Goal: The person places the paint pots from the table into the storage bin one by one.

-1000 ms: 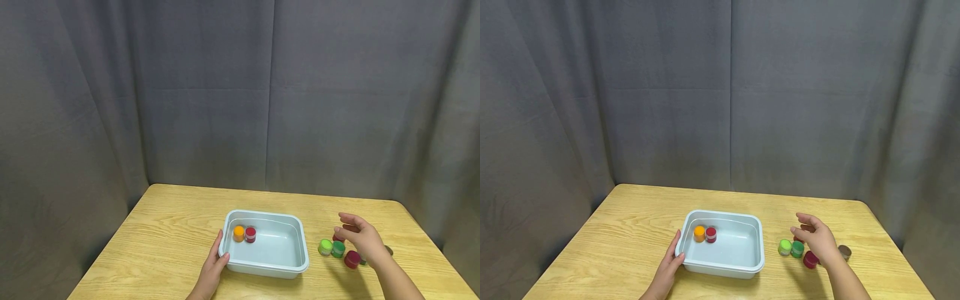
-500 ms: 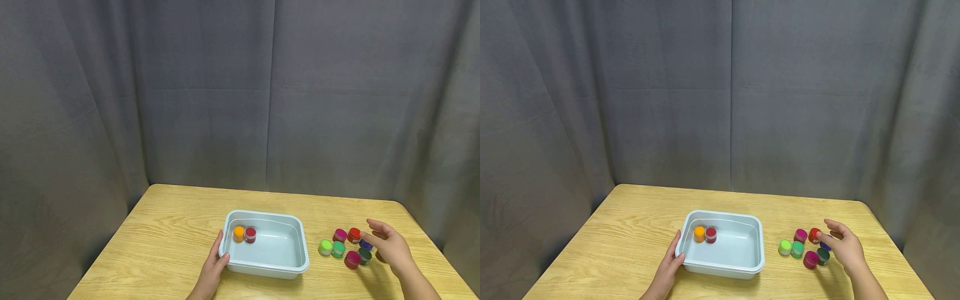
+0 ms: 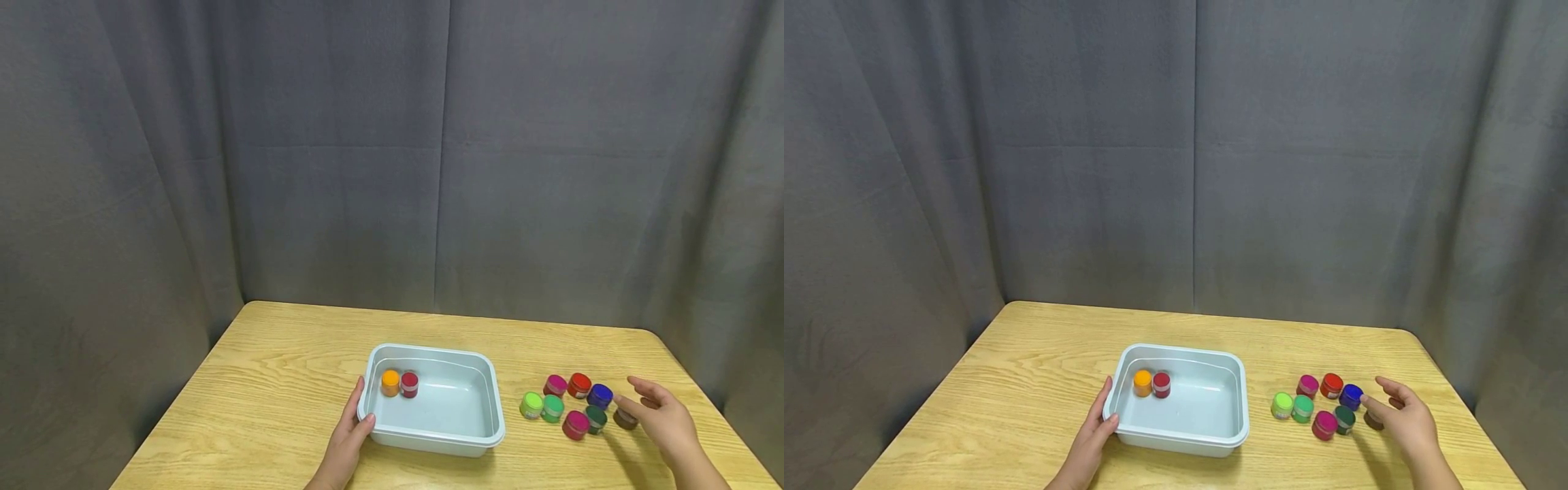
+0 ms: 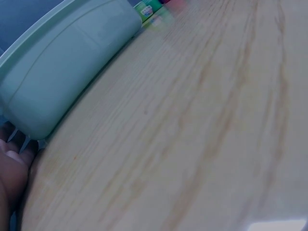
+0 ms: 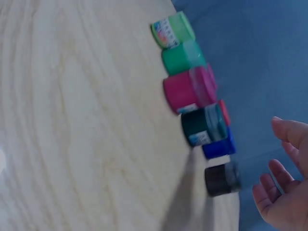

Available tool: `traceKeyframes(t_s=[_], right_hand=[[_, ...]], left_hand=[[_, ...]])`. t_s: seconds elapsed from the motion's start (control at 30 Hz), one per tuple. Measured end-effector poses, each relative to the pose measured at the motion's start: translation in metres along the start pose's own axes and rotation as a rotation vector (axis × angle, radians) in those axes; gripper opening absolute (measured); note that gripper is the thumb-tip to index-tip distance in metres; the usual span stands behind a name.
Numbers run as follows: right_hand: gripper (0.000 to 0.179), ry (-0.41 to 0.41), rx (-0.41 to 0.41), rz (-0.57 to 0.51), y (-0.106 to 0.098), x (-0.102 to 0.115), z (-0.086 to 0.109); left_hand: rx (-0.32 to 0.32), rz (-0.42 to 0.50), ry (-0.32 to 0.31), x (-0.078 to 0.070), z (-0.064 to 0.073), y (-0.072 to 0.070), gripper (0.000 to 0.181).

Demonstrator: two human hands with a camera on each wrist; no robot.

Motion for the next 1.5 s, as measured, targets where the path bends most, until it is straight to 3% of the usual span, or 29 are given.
traceKeyframes(t_s=[0.33, 0.6, 1.03, 1.5], right_hand=[[0.083, 0.028, -0.008, 0.059, 0.005, -0.029, -0.009], [0.084, 0.068, -0.007, 0.018, 0.01, -0.043, -0.012], [0.089, 0.08, -0.074, 0.064, 0.015, -0.049, -0.017], [0.086, 0.088, -0.115, 0.017, 0.015, -0.044, -0.012]], left_hand=[[0.01, 0.004, 0.01, 0.0, 0.001, -0.001, 0.064], [0.0, 0.0, 0.002, -0.001, 0.001, 0.0, 0.064], [-0.015, -0.02, 0.006, 0.002, 0.0, -0.001, 0.064], [-0.028, -0.025, -0.004, 0.001, 0.0, -0.001, 0.064]])
Point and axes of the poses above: each hand's wrist, its own z-axis away from the middle knuckle, its own y-axis out of the palm, x = y × z, the point moved 2 cm from there along -z, towards the middle knuckle, and after that the axes turned 4 degrees about -x, right-handed, at the moved point
